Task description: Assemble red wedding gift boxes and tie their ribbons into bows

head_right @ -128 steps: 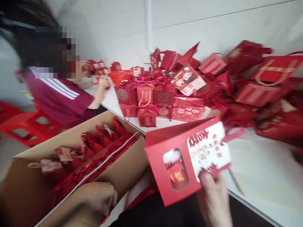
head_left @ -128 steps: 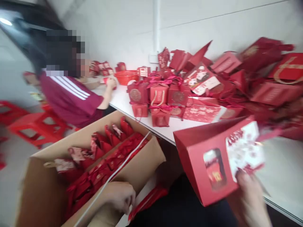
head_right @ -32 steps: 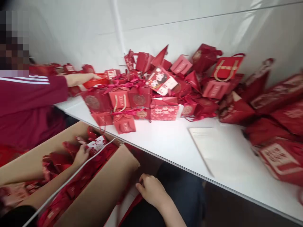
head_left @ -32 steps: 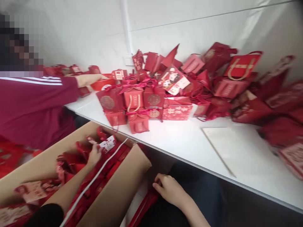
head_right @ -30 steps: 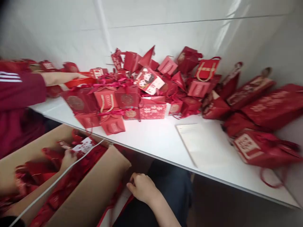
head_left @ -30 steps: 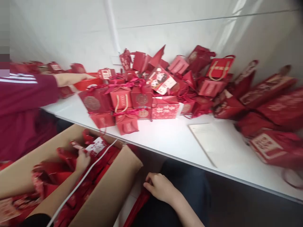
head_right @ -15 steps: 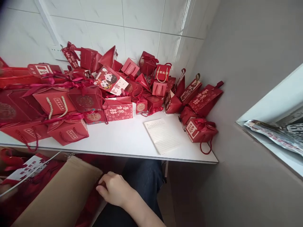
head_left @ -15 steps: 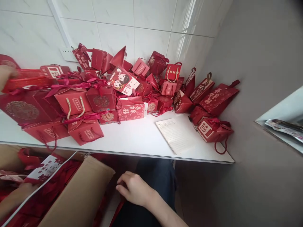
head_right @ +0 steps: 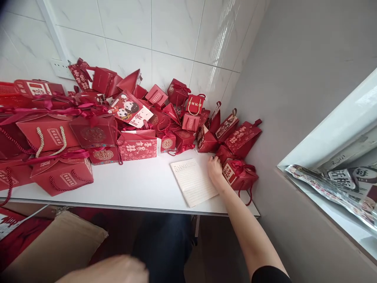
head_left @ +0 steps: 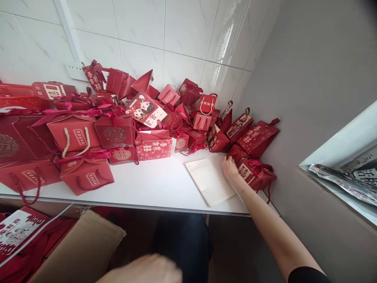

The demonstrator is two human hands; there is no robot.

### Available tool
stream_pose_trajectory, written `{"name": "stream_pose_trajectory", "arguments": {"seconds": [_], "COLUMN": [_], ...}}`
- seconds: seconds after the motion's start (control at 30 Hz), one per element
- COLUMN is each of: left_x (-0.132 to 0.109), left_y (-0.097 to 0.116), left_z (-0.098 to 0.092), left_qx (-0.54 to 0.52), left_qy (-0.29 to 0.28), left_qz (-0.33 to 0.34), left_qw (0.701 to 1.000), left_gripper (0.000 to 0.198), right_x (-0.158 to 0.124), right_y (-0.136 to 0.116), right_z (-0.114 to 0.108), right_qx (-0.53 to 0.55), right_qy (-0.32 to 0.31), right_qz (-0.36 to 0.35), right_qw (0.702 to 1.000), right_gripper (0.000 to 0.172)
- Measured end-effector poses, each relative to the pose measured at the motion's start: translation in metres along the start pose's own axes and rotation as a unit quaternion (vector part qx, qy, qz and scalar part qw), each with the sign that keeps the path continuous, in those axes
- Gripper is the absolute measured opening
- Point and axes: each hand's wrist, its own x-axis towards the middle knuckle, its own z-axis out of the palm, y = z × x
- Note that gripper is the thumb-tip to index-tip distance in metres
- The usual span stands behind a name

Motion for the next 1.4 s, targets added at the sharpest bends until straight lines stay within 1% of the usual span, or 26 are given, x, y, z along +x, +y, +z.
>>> {"name": "stream_pose_trajectory", "arguments": {"seconds": [0.07,0.1,0.17,0.2,0.23,0.27,0.33,0.4,0.47,0.5,0.53,0.57,0.6,0.63,0.67,0.7,0.73,0.77,0.8,0.87,0.97,1.03,1.1,1.2,1.27,1.4], "left_x": [0.049,0.076,0.127,0.149,0.167,0.181,0.199,0.205,0.204,0.202,0.201,0.199,0.198,0.197,0.197,0.197,0.197,0.198,0.198,0.199,0.199,0.199,0.2,0.201,0.202,0.203], "left_y": [-0.005,-0.009,-0.023,-0.032,-0.041,-0.051,-0.07,-0.085,-0.093,-0.095,-0.096,-0.096,-0.095,-0.094,-0.093,-0.092,-0.091,-0.091,-0.091,-0.092,-0.095,-0.095,-0.095,-0.095,-0.096,-0.097], "left_z": [-0.016,-0.026,-0.048,-0.058,-0.066,-0.074,-0.084,-0.087,-0.087,-0.087,-0.086,-0.086,-0.085,-0.085,-0.086,-0.086,-0.087,-0.087,-0.087,-0.086,-0.083,-0.082,-0.081,-0.081,-0.08,-0.078], "left_qx": [0.014,0.027,0.116,0.145,0.162,0.176,0.194,0.2,0.198,0.196,0.194,0.192,0.189,0.187,0.184,0.183,0.182,0.183,0.184,0.192,0.2,0.202,0.203,0.202,0.198,0.194], "left_qy": [0.028,0.052,0.158,0.192,0.209,0.216,0.191,0.154,0.128,0.121,0.115,0.112,0.11,0.109,0.108,0.106,0.102,0.096,0.091,0.083,0.084,0.084,0.081,0.083,0.092,0.098], "left_qz": [0.012,0.012,0.007,0.015,0.022,0.025,0.03,0.029,0.026,0.026,0.026,0.026,0.024,0.021,0.019,0.02,0.021,0.023,0.027,0.03,0.024,0.018,0.015,0.015,0.018,0.022], "left_qw": [0.999,0.998,0.981,0.97,0.964,0.96,0.962,0.967,0.971,0.973,0.974,0.975,0.975,0.976,0.977,0.977,0.978,0.978,0.978,0.977,0.976,0.976,0.976,0.976,0.976,0.976], "left_gripper": [0.02,0.023,0.026,0.023,0.021,0.023,0.043,0.057,0.06,0.06,0.061,0.061,0.061,0.061,0.061,0.061,0.061,0.061,0.061,0.061,0.066,0.069,0.07,0.07,0.07,0.07], "right_x": [0.001,0.001,0.003,0.006,0.008,0.012,0.019,0.025,0.028,0.028,0.027,0.024,0.019,0.014,0.008,0.002,-0.004,-0.009,-0.012,-0.015,-0.014,-0.014,-0.015,-0.018,-0.019,-0.018], "right_y": [-0.003,-0.003,-0.001,0.001,0.003,0.006,0.009,0.01,0.007,0.003,-0.002,-0.008,-0.014,-0.021,-0.027,-0.032,-0.036,-0.04,-0.042,-0.043,-0.041,-0.041,-0.043,-0.046,-0.046,-0.044], "right_z": [0.007,0.009,0.01,0.009,0.008,0.005,-0.002,-0.009,-0.014,-0.015,-0.014,-0.011,-0.008,-0.003,0.002,0.007,0.012,0.017,0.022,0.03,0.035,0.034,0.031,0.027,0.026,0.026], "right_qx": [-0.032,-0.044,-0.057,-0.057,-0.054,-0.046,-0.017,0.018,0.088,0.16,0.29,0.426,0.547,0.64,0.696,0.727,0.737,0.735,0.723,0.694,0.661,0.631,0.591,0.552,0.527,0.406], "right_qy": [-0.016,-0.024,-0.043,-0.055,-0.069,-0.084,-0.113,-0.132,-0.14,-0.144,-0.147,-0.152,-0.158,-0.156,-0.151,-0.152,-0.16,-0.171,-0.185,-0.197,-0.163,-0.144,-0.146,-0.158,-0.145,-0.097], "right_qz": [0.029,0.039,0.051,0.053,0.053,0.05,0.032,0.003,-0.023,-0.03,-0.027,-0.021,-0.019,-0.017,-0.012,-0.001,0.009,0.019,0.026,0.035,0.052,0.06,0.067,0.077,0.068,0.005], "right_qw": [0.999,0.998,0.996,0.995,0.995,0.994,0.993,0.991,0.986,0.976,0.945,0.891,0.822,0.753,0.702,0.67,0.656,0.656,0.665,0.692,0.731,0.76,0.79,0.815,0.834,0.909], "right_gripper": [0.016,0.02,0.026,0.027,0.027,0.028,0.035,0.044,0.041,0.037,0.033,0.03,0.028,0.029,0.032,0.034,0.033,0.03,0.03,0.04,0.05,0.047,0.04,0.035,0.03,0.032]}}
